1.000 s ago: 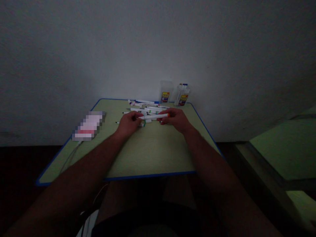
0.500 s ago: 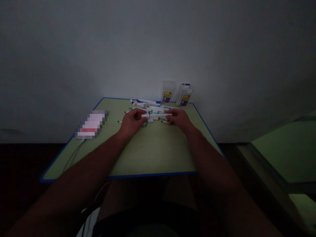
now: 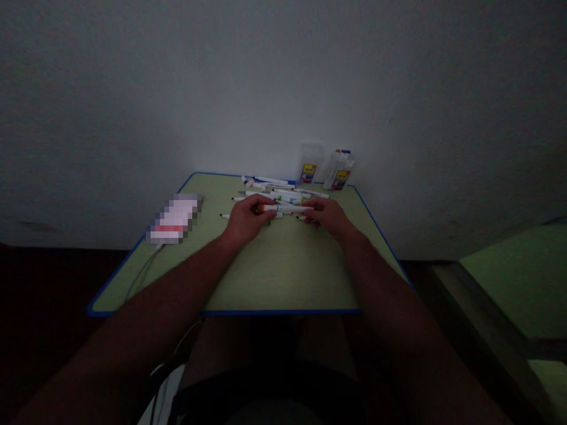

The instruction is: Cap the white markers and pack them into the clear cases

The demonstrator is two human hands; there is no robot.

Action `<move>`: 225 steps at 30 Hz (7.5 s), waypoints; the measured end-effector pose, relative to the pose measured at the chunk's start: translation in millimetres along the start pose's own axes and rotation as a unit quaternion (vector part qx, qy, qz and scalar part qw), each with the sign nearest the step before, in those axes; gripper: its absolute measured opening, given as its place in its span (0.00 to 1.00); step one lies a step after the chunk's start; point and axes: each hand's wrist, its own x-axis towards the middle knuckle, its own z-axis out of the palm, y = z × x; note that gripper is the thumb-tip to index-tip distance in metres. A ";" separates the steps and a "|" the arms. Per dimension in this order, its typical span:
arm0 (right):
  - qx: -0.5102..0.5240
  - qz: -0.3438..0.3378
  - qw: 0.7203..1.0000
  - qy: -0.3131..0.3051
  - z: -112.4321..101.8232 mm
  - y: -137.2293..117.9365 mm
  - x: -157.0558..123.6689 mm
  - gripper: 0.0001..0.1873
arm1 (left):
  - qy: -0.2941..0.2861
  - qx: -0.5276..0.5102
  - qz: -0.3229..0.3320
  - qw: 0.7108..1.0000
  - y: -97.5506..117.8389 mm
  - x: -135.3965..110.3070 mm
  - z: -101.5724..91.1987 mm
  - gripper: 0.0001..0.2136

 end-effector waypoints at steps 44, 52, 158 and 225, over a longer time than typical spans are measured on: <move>0.046 -0.093 0.995 0.003 2.3 -3.3 -1.3 0.17 | 0.047 0.057 -0.002 0.997 -16.8 7.6 -5.6 0.09; 0.067 -0.145 0.987 -0.030 6.2 -9.2 -6.3 0.20 | 0.033 0.123 -0.020 0.992 -20.1 8.2 -6.8 0.10; 0.144 -0.062 0.988 0.012 -7.6 4.1 2.4 0.21 | -0.024 0.194 0.047 0.980 -5.6 0.5 -5.5 0.13; 0.012 -0.169 0.881 0.442 -160.9 -98.7 81.1 0.10 | -0.065 0.286 0.205 0.934 -26.2 9.2 -10.7 0.16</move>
